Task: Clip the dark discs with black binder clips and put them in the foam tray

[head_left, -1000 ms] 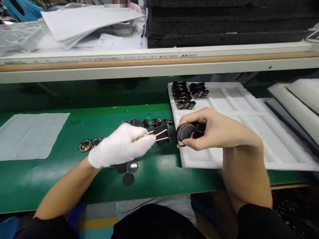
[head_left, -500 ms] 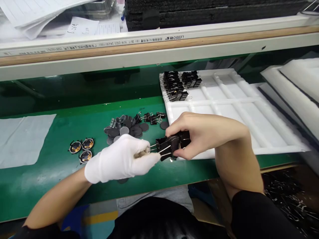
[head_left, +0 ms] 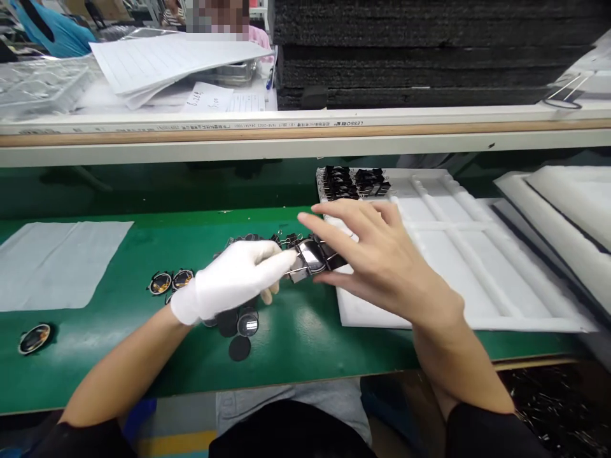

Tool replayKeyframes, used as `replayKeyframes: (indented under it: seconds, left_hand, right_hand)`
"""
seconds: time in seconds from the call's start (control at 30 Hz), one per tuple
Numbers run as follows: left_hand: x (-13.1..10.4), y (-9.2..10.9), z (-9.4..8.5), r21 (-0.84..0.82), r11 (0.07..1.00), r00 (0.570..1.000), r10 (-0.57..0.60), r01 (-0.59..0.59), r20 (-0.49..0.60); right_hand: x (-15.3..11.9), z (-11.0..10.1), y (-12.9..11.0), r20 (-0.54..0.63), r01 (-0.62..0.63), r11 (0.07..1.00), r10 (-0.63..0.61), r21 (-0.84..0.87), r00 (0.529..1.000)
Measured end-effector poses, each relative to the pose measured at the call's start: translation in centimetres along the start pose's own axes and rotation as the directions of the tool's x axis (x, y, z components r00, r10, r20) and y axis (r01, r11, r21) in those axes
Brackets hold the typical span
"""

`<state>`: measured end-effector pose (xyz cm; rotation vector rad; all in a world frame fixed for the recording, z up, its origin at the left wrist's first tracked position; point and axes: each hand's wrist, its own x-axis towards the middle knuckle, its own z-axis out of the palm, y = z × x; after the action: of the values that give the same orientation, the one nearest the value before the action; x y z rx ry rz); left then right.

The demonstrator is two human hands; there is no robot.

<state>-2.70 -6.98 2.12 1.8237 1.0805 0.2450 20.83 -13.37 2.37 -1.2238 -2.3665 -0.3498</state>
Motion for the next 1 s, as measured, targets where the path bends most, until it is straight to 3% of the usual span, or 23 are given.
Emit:
replayKeyframes:
  seconds: [0.13,0.3,0.4,0.47,0.63,0.73,0.83,0.93,1.0]
  left_hand:
    - [-0.2,0.0,-0.1,0.323,0.941,0.989,0.128,-0.099,-0.069]
    - [0.2,-1.4,0.3,0.628,0.715,0.918,0.396,-0.306,-0.004]
    - [0.5,-2.3,0.5,0.674,0.635,0.891,0.447,-0.377,0.077]
    - [0.6,-2.4,0.5,0.692,0.611,0.888,0.451,-0.384,0.095]
    - [0.2,-1.1,-0.1,0.653,0.687,0.913,0.407,-0.318,0.017]
    - [-0.1,-0.5,-0.8,0.638,0.728,0.938,0.345,-0.251,-0.023]
    - [-0.2,-0.7,-1.3,0.662,0.709,0.954,0.299,-0.245,0.032]
    - [-0.1,-1.1,-1.4,0.698,0.668,0.951,0.302,-0.258,0.063]
    - [0.0,-1.1,-1.4,0.711,0.653,0.950,0.303,-0.260,0.069]
  right_hand:
    - [-0.4,-0.1,1.2,0.243,-0.224,0.906,0.141,0.359,0.960]
    - [0.3,1.2,2.0,0.505,-0.468,0.657,0.152,0.591,0.850]
    - [0.5,1.8,1.9,0.540,-0.501,0.581,0.122,0.641,0.833]
    - [0.4,1.9,1.6,0.531,-0.496,0.578,0.123,0.648,0.838]
    - [-0.1,1.0,1.8,0.487,-0.451,0.638,0.134,0.624,0.863]
    - [-1.1,0.3,5.8,0.451,-0.457,0.721,0.222,0.521,0.864]
    - [-3.0,0.5,13.2,0.405,-0.531,0.801,0.404,0.276,0.820]
    - [-5.2,2.2,20.7,0.263,-0.665,0.747,0.645,-0.017,0.718]
    - [-6.4,4.1,24.1,0.203,-0.690,0.720,0.688,-0.070,0.697]
